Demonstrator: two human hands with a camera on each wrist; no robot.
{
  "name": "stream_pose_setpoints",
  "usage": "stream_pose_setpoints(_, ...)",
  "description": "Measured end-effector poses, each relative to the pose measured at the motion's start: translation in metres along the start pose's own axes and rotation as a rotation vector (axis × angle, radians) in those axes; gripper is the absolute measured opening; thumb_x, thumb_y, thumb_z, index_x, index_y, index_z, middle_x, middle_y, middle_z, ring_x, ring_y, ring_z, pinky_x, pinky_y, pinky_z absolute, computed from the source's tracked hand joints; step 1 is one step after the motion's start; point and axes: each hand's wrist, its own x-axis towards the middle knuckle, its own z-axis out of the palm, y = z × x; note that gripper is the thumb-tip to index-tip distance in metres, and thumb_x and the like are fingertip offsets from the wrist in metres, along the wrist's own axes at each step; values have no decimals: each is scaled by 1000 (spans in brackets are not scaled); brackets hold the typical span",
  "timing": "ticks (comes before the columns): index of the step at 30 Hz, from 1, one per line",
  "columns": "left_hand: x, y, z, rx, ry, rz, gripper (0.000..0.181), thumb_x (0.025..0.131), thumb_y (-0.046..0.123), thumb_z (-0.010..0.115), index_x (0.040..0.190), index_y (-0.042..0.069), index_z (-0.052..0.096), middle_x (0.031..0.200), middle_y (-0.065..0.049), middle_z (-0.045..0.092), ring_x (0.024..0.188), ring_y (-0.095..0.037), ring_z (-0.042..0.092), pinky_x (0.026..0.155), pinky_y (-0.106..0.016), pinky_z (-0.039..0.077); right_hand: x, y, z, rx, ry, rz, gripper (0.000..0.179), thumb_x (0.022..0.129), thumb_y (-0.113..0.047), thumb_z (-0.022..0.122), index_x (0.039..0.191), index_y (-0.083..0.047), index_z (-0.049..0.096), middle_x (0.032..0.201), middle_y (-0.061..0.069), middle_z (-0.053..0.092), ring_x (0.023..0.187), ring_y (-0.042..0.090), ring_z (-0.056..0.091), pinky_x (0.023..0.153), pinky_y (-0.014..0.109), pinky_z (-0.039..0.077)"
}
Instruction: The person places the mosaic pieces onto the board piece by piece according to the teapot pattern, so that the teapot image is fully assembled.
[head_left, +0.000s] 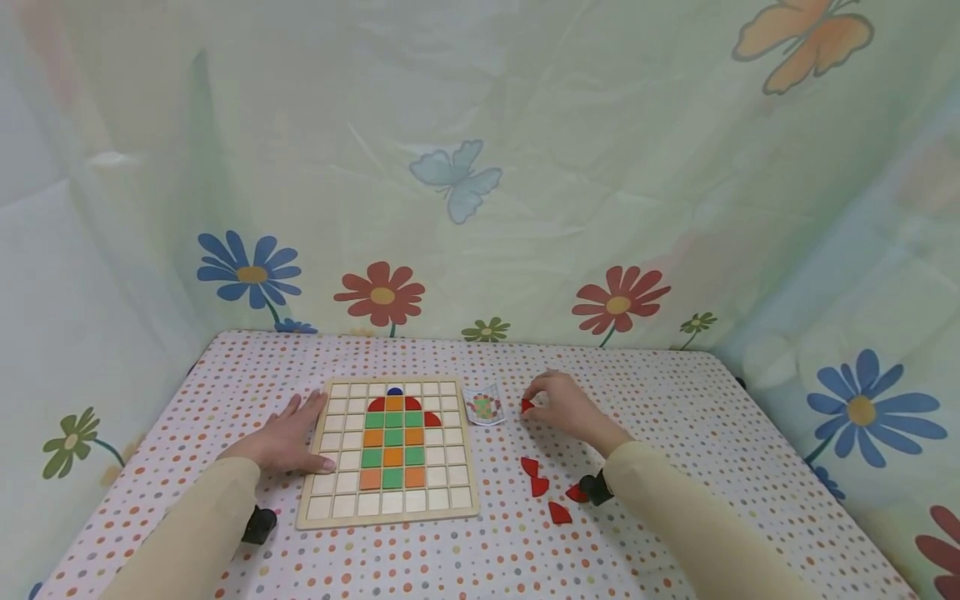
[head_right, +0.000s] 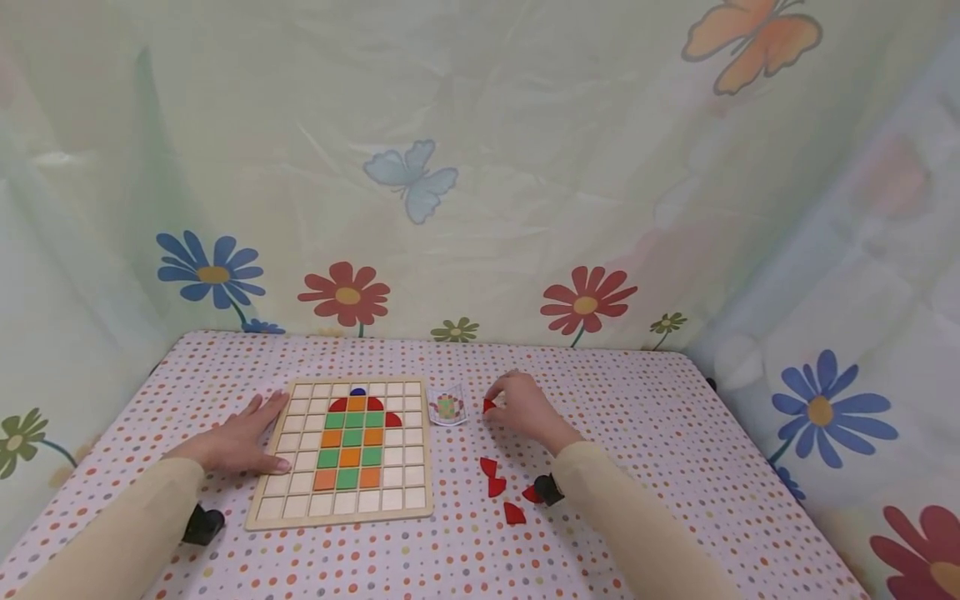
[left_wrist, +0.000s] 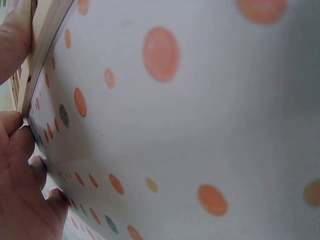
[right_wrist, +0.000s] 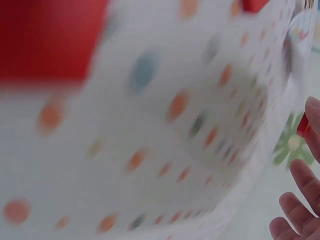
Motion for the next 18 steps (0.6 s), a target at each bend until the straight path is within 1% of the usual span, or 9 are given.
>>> stream_pose_setpoints(3, 0, -1, 0, 1, -3, 7, 116, 81, 36, 86, 159, -9, 14, 167, -32, 9, 154, -55, 1, 124, -70, 9, 0, -16, 2, 7, -17, -52, 12, 87, -10, 81, 98, -6, 76, 120, 15, 68, 123, 35, 60, 104, 51, 53)
stream_pose_setpoints(8, 1, -2, 1, 9, -3, 5, 116, 81, 36, 86, 159, -9, 14, 167, -32, 10, 154, -55, 1, 124, -71, 9, 1, -37, 10, 8, -39, -118, 10, 87, -9, 81, 97, -7, 77, 125, 15, 67, 128, 35, 57, 108, 51, 50)
stream_pose_setpoints(10, 1, -2, 2, 10, 0, 2, 116, 80, 36, 87, 159, -9, 14, 167, -32, 10, 154, -55, 1, 124, -70, 9, 2, -44, 13, -1, -40, -146, 10, 87, -9, 81, 96, -7, 77, 123, 14, 68, 126, 34, 57, 108, 50, 50)
stream_pose_setpoints(11, 1, -2, 2, 10, 1, 1, 116, 80, 36, 87, 159, -9, 14, 167, -32, 10, 154, -55, 1, 124, -70, 9, 2, -48, 14, -2, -41, -157, 11, 87, -9, 81, 96, -7, 77, 122, 13, 67, 124, 33, 57, 105, 49, 51)
stream_pose_setpoints(14, 1, -2, 2, 8, 2, -1, 117, 80, 36, 87, 159, -9, 14, 167, -32, 9, 154, -55, 0, 124, -70, 9, 4, -56, 19, 0, -42, -181, 11, 87, -8, 81, 97, -6, 77, 120, 12, 68, 122, 31, 58, 103, 47, 52)
stream_pose_setpoints(17, 1, -1, 1, 8, 2, 0, 117, 80, 36, 87, 160, -9, 14, 167, -32, 9, 154, -54, 0, 125, -70, 8, 7, -64, 24, 12, -48, -189, 12, 86, -7, 81, 97, -6, 78, 122, 13, 68, 124, 32, 58, 105, 47, 52)
stream_pose_setpoints(18, 1, -1, 1, 8, 2, 0, 117, 80, 36, 87, 160, -9, 14, 167, -32, 9, 154, -54, 0, 125, -70, 8, 7, -66, 25, 14, -53, -189, 12, 86, -7, 82, 97, -6, 78, 123, 14, 69, 126, 33, 57, 107, 47, 51)
